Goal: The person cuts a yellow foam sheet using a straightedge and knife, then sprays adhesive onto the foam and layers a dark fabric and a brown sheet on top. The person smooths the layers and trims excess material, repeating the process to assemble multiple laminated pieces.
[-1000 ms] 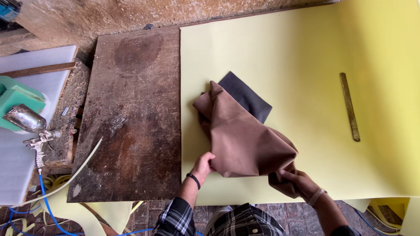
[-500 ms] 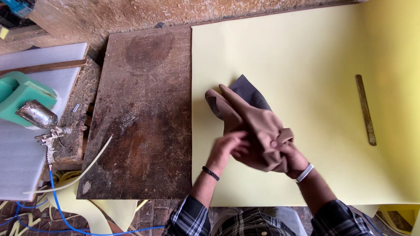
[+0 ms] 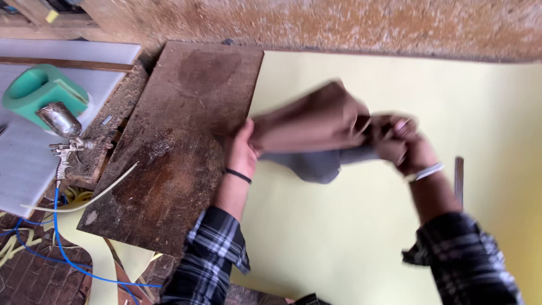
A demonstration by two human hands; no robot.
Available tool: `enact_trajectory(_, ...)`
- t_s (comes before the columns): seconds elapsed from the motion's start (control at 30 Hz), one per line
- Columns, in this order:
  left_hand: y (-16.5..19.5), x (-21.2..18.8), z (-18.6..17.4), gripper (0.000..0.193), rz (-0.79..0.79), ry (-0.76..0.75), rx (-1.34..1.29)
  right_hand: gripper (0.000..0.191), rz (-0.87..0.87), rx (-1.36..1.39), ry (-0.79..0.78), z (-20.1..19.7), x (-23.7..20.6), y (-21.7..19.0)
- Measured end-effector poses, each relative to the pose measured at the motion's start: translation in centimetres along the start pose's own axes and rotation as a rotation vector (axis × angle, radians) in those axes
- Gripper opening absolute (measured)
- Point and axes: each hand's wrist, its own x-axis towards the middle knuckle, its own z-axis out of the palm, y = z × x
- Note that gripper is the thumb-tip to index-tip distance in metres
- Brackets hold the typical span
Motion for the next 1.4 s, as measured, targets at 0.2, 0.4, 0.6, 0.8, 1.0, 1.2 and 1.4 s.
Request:
enact_trajectory(0.2, 12.4, -4.4, 7.2, 0.039, 0.515, -0.159, -0.207, 0.023, -0.355, -0.139, -0.33, 3.4, 4.8, -16.2)
enact_trajectory(0.4, 4.8, -12.9, 2.4, 0.043, 0.515, -0.177, -0.188, 0.038, -0.287, 0.005, -0.08, -2.0, -0.8, -18.0)
enact_trajectory(0.6, -15.0, -19.5, -4.7, 0.04, 0.015, 0.25, 0.01, 0.051, -0.16, 0.224, 0.452, -12.1, -5.9, -7.9)
enact_trajectory(0.8, -21.8, -21.5, -9.4, 0.054, -0.557, 0.313, 0.256, 0.039, -0.127, 0.215, 0.604, -16.6, -17.6, 4.7)
enact_trajectory(1.0, -22.0, -20.9, -4.1, 0.044, -0.547, 0.009, 0.189, 0.062, 0.885, -0.203, 0.375, -7.4, -23.4, 16.5)
enact_trajectory(1.2, -21.8, -21.3, -1.6, 0.034, -0.422, -0.437, 0.457, 0.038, 0.43, -0.021, 0.124, 0.1, -20.3, 17.2)
enact_trajectory(1.4, -20.2, -20.2, -3.0, 0.059, -0.754, -0.216, -0.155, 0.033, 0.225, 0.065, 0.062, 3.4, -20.3, 9.5)
